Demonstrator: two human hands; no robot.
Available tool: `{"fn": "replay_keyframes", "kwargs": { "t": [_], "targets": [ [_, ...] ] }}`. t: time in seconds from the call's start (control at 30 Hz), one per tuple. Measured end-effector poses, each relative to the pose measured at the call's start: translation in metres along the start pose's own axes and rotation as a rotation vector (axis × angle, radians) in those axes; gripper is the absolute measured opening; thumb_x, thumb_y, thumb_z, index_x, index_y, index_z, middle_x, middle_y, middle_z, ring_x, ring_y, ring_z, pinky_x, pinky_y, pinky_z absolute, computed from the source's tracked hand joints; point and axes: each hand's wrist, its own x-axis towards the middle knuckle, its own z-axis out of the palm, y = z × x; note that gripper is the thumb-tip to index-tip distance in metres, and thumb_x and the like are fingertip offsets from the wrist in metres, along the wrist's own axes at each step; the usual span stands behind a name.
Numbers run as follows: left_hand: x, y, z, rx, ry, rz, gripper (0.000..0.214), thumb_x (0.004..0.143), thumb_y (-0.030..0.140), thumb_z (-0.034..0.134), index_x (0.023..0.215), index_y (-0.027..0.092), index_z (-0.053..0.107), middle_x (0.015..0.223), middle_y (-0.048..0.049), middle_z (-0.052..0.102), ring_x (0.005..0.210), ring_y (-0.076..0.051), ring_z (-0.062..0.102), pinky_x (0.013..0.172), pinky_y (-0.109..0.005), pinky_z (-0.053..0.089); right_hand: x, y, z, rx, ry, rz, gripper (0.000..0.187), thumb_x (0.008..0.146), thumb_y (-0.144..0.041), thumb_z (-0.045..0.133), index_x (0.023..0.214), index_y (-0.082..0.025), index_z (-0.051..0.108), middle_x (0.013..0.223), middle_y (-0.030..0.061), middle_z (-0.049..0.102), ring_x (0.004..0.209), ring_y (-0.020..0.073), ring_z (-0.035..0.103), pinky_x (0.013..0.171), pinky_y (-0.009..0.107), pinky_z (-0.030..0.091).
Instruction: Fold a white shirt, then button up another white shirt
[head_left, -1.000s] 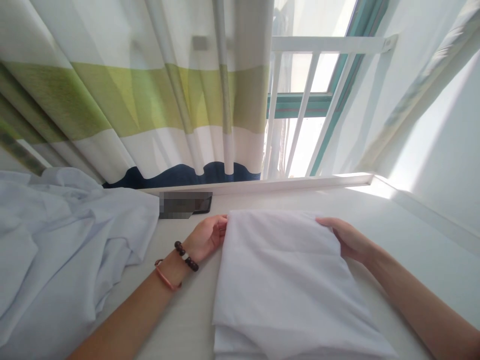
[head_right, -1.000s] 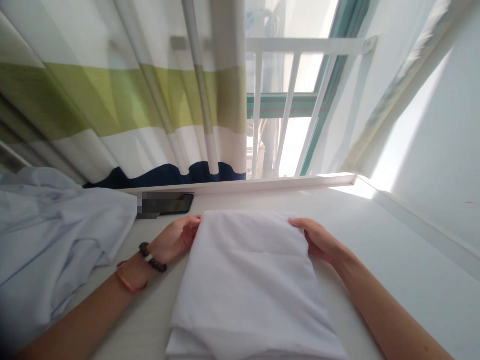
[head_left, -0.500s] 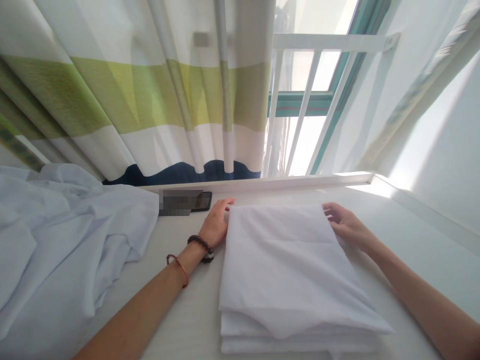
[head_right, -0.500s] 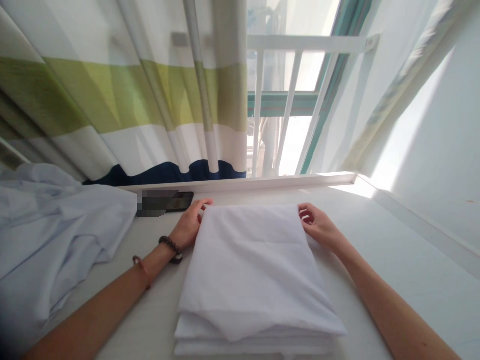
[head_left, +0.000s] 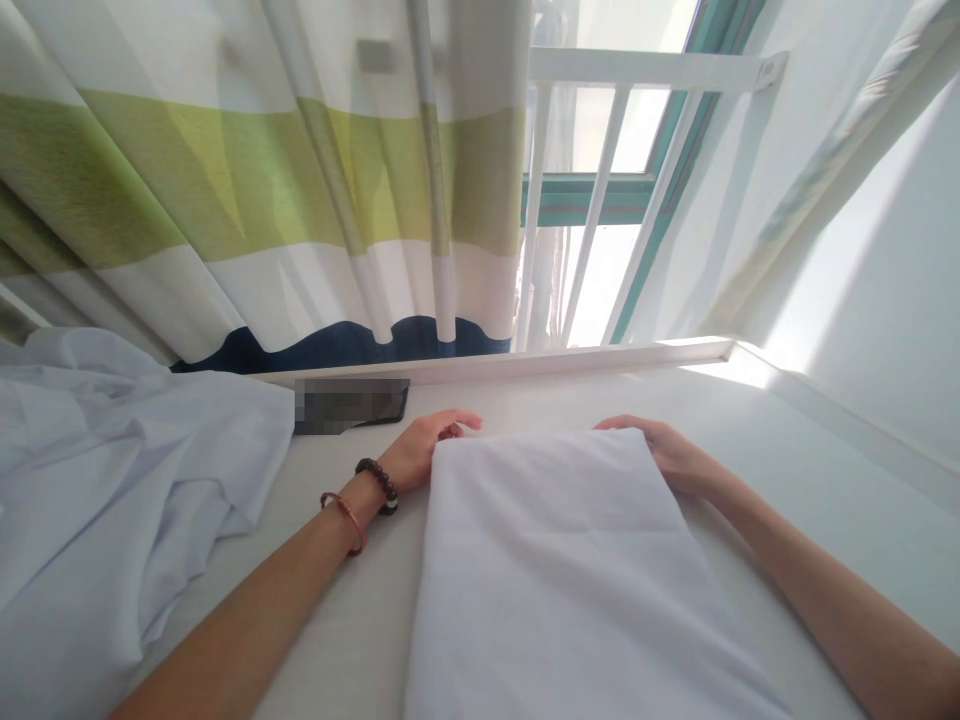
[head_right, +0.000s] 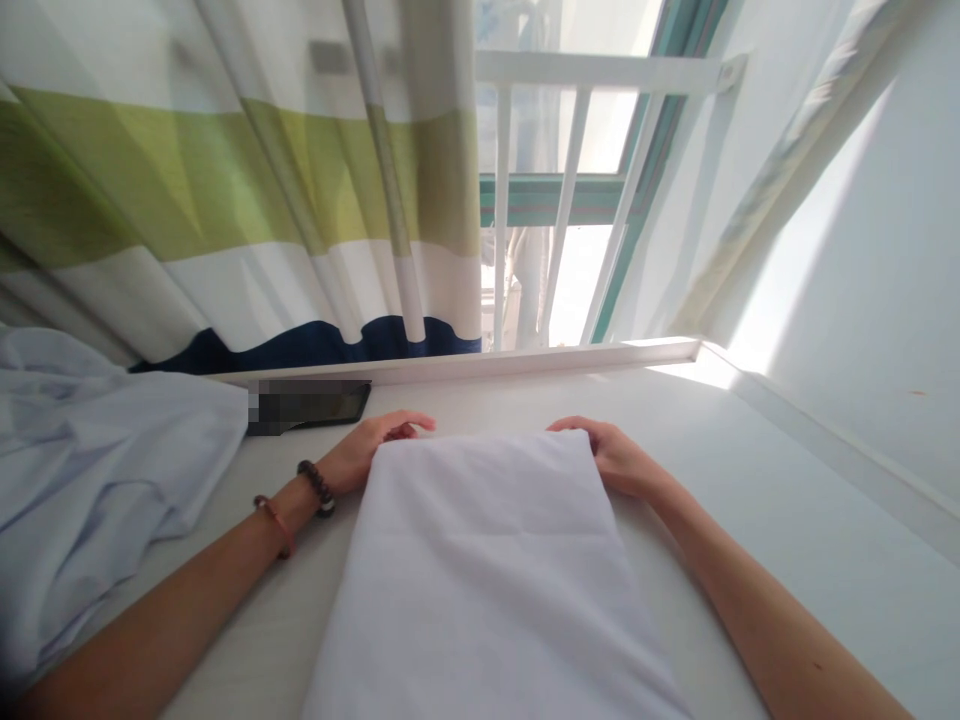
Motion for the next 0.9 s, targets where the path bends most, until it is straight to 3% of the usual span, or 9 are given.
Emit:
{"fn": "replay_keyframes", "kwargs": {
  "t": [0.07, 0.17, 0.3, 0.43, 0.5, 0.63, 0.73, 0.83, 0.9],
  "targets": [
    [0.0, 0.001, -0.001, 0.097, -0.028, 0.049, 0.025, 0.08, 0.028, 0.056, 0.099, 0.018, 0.069, 0.089, -0.004, 0.069, 0.08, -0.019, 0.062, 0.077, -0.028, 0.047, 0.001, 0.002, -0.002, -0.077, -0.039, -0.046, 0.01, 0.073, -0.026, 0.065, 0.08, -0.019, 0.066, 0.083, 0.0035, 0.066, 0.078, 0.0211, 0.062, 0.069, 0.028, 0.049],
    [0.001, 0.002, 0.001, 0.162, -0.029, 0.116, 0.026, 0.082, 0.025, 0.054, 0.1, 0.022, 0.072, 0.101, -0.004, 0.071, 0.093, -0.021, 0.061, 0.088, -0.03, 0.044, 0.002, 0.004, -0.002, -0.153, 0.007, -0.11, 0.016, 0.079, -0.027, 0.057, 0.07, -0.018, 0.067, 0.088, 0.0053, 0.064, 0.075, 0.0195, 0.061, 0.068, 0.028, 0.049],
    [0.001, 0.002, 0.002, 0.193, -0.025, 0.207, 0.036, 0.085, 0.029, 0.054, 0.119, 0.026, 0.067, 0.11, -0.0036, 0.07, 0.095, -0.021, 0.06, 0.093, -0.033, 0.044, 0.001, 0.006, 0.001, -0.155, 0.103, -0.134, 0.023, 0.08, -0.031, 0.058, 0.095, -0.021, 0.073, 0.113, 0.0091, 0.063, 0.099, 0.0254, 0.06, 0.084, 0.034, 0.05],
    [-0.005, 0.001, -0.001, 0.094, 0.044, 0.154, 0.043, 0.084, 0.035, 0.058, 0.126, 0.024, 0.061, 0.12, -0.0064, 0.066, 0.106, -0.023, 0.06, 0.098, -0.035, 0.045, -0.001, 0.009, 0.006, -0.095, 0.225, -0.19, 0.049, 0.081, -0.035, 0.061, 0.128, -0.026, 0.057, 0.134, 0.0098, 0.052, 0.108, 0.024, 0.058, 0.086, 0.034, 0.05],
    [-0.008, 0.001, -0.003, 0.072, 0.033, 0.193, 0.042, 0.085, 0.035, 0.058, 0.125, 0.023, 0.062, 0.125, -0.0072, 0.064, 0.109, -0.023, 0.06, 0.098, -0.036, 0.046, -0.003, 0.011, 0.007, -0.15, 0.275, -0.257, 0.05, 0.082, -0.034, 0.061, 0.131, -0.029, 0.054, 0.14, 0.0091, 0.047, 0.111, 0.0243, 0.057, 0.088, 0.037, 0.05],
    [-0.008, 0.003, -0.006, 0.242, -0.023, 0.39, 0.028, 0.089, 0.029, 0.055, 0.112, 0.028, 0.07, 0.124, -0.0043, 0.065, 0.112, -0.023, 0.059, 0.102, -0.04, 0.043, -0.001, 0.016, 0.003, -0.344, 0.328, -0.356, 0.025, 0.087, -0.03, 0.055, 0.105, -0.03, 0.071, 0.124, 0.0059, 0.063, 0.11, 0.0255, 0.058, 0.094, 0.044, 0.047],
    [-0.005, 0.003, -0.008, 0.355, -0.046, 0.422, 0.027, 0.092, 0.028, 0.05, 0.111, 0.03, 0.07, 0.124, -0.0023, 0.065, 0.122, -0.023, 0.053, 0.107, -0.043, 0.038, 0.002, 0.021, 0.0, -0.47, 0.34, -0.373, 0.029, 0.089, -0.026, 0.048, 0.105, -0.031, 0.072, 0.105, 0.0037, 0.073, 0.106, 0.0254, 0.061, 0.096, 0.047, 0.046],
    [-0.005, 0.002, -0.011, 0.393, -0.054, 0.443, 0.03, 0.094, 0.027, 0.048, 0.117, 0.03, 0.067, 0.128, -0.0023, 0.062, 0.124, -0.023, 0.052, 0.108, -0.043, 0.038, 0.003, 0.02, 0.001, -0.548, 0.342, -0.37, 0.032, 0.09, -0.023, 0.046, 0.108, -0.03, 0.071, 0.109, 0.0023, 0.072, 0.107, 0.0252, 0.061, 0.095, 0.047, 0.047],
    [-0.007, 0.001, -0.012, 0.413, -0.022, 0.461, 0.033, 0.093, 0.025, 0.049, 0.123, 0.028, 0.063, 0.129, -0.0041, 0.061, 0.121, -0.022, 0.055, 0.107, -0.041, 0.04, 0.0, 0.016, 0.002, -0.59, 0.351, -0.389, 0.034, 0.091, -0.022, 0.045, 0.115, -0.031, 0.068, 0.123, 0.0022, 0.065, 0.112, 0.0249, 0.058, 0.096, 0.046, 0.047]
  ]
}}
